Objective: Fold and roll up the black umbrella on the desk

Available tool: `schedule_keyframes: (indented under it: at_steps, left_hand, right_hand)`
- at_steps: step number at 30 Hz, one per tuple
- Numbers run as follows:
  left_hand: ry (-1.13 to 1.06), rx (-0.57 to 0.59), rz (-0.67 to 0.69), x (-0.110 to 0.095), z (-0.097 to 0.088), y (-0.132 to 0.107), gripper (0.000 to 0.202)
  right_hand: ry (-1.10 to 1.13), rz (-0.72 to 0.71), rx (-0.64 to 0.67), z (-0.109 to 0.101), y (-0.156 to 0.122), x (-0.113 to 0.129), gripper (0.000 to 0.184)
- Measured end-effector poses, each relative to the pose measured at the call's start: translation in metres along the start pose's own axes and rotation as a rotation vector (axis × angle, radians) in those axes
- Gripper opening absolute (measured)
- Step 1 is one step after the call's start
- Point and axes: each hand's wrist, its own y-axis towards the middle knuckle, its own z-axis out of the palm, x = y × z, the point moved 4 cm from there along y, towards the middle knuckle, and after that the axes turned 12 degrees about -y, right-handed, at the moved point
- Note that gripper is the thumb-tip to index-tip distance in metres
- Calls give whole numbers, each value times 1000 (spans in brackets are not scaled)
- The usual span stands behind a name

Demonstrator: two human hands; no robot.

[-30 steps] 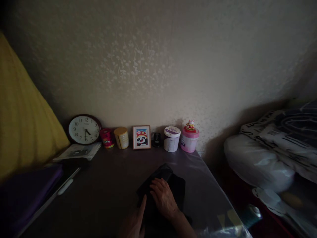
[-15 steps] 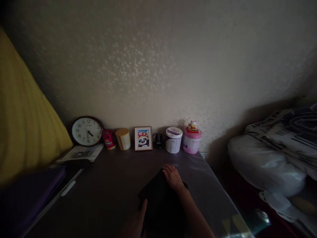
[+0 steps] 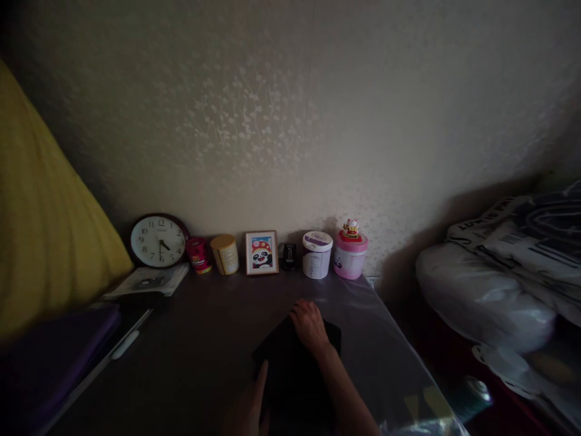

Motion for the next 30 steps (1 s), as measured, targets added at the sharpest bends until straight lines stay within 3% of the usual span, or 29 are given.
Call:
schedule_keyframes:
  at_steps: [2,5,8,11,15,21,30]
  left_hand:
    - [-15,-29,3,0,1,-1,80]
    - [-65,-66,27,-2,3,0,76]
    - [-71,-103,48,-6,0,0,71]
    - [-76,-109,79,-11,-3,-2,69]
    - [-88,-145,87,-13,-6,-6,67]
    - [-105,-148,78,-14,-7,-8,66]
    - [-95,-158,78,-13,-6,-6,65]
  right_hand:
    - [-18,144,-66,-5,-3,-29,31]
    - [-14,429,-184,-13,-30,-70,32]
    - [43,541,-142,-13,-66,-84,30]
    - [140,633,-34,-10,-91,-77,31]
    - [251,690,57,-16,-103,-54,39]
    - [278,745,-12,-31,-106,-44,40]
    - [404,682,-35,-19,-88,-43,41]
